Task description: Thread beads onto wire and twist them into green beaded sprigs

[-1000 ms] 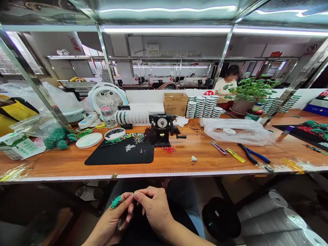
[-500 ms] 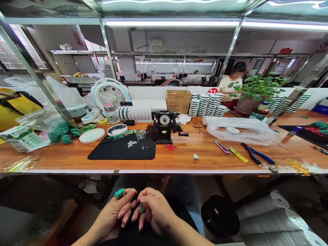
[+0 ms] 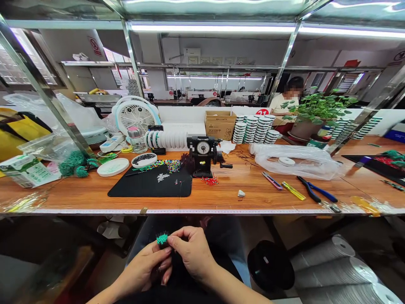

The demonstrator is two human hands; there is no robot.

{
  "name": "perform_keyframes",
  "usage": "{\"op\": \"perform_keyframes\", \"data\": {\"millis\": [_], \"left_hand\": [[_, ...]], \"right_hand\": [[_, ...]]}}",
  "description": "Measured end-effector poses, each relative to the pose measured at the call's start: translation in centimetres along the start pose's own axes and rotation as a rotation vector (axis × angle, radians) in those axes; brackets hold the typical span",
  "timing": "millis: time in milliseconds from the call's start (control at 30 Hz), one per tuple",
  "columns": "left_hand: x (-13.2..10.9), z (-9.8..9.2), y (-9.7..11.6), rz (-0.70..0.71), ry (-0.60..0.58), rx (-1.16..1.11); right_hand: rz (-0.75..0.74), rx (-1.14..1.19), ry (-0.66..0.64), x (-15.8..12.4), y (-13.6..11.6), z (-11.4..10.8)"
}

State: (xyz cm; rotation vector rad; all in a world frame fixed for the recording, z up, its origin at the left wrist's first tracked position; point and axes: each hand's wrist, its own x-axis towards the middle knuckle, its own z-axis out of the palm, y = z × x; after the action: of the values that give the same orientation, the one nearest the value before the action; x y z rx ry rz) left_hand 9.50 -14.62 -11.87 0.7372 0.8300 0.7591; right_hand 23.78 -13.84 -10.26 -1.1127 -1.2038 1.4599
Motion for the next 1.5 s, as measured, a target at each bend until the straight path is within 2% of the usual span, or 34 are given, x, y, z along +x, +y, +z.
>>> {"op": "perform_keyframes", "data": {"millis": [133, 300, 467, 733, 833, 967, 1200, 1300, 1433, 1500], "left_hand": [[0.0, -0.3, -0.1, 0.024, 0.025, -0.047], [-0.3, 0.0, 0.3, 0.125, 0.080, -0.063], [-0.8, 0.3, 1.0, 0.176, 0.127, -0.136], [-0.6, -0.3, 1.0, 0.159, 0.127, -0.201], [-0.5, -0.5, 1.1, 0.099, 0.090, -0.278], [-0.5, -0.7, 1.2, 0.045, 0.045, -0.356], [-0.5, -0.9, 0.9, 0.039, 0.048, -0.347], [-0.4, -0.7, 0.7, 0.055, 0.066, -0.292], [-0.5, -0.4, 0.8, 0.061, 0.140, -0.145], [-0.6, -0.2, 0.9, 0.042, 0.197, -0.041]], "right_hand": [[-0.002, -0.031, 0.024, -0.1, -0.1, 0.1], [-0.065, -0.068, 0.035, -0.2, 0.0, -0.2], [0.065, 0.121, -0.100, -0.5, 0.7, -0.3], [0.244, 0.338, -0.170, -0.4, 1.5, -0.2], [0.310, 0.410, -0.199, -0.3, 1.3, -0.2], [0.336, 0.435, -0.209, -0.3, 0.7, -0.1], [0.364, 0.484, -0.223, -0.3, 0.8, -0.2], [0.293, 0.388, -0.153, -0.2, 1.1, -0.1], [0.056, 0.054, -0.015, -0.1, 1.0, -0.1], [-0.021, -0.044, -0.011, -0.1, 0.8, -0.2]]}}
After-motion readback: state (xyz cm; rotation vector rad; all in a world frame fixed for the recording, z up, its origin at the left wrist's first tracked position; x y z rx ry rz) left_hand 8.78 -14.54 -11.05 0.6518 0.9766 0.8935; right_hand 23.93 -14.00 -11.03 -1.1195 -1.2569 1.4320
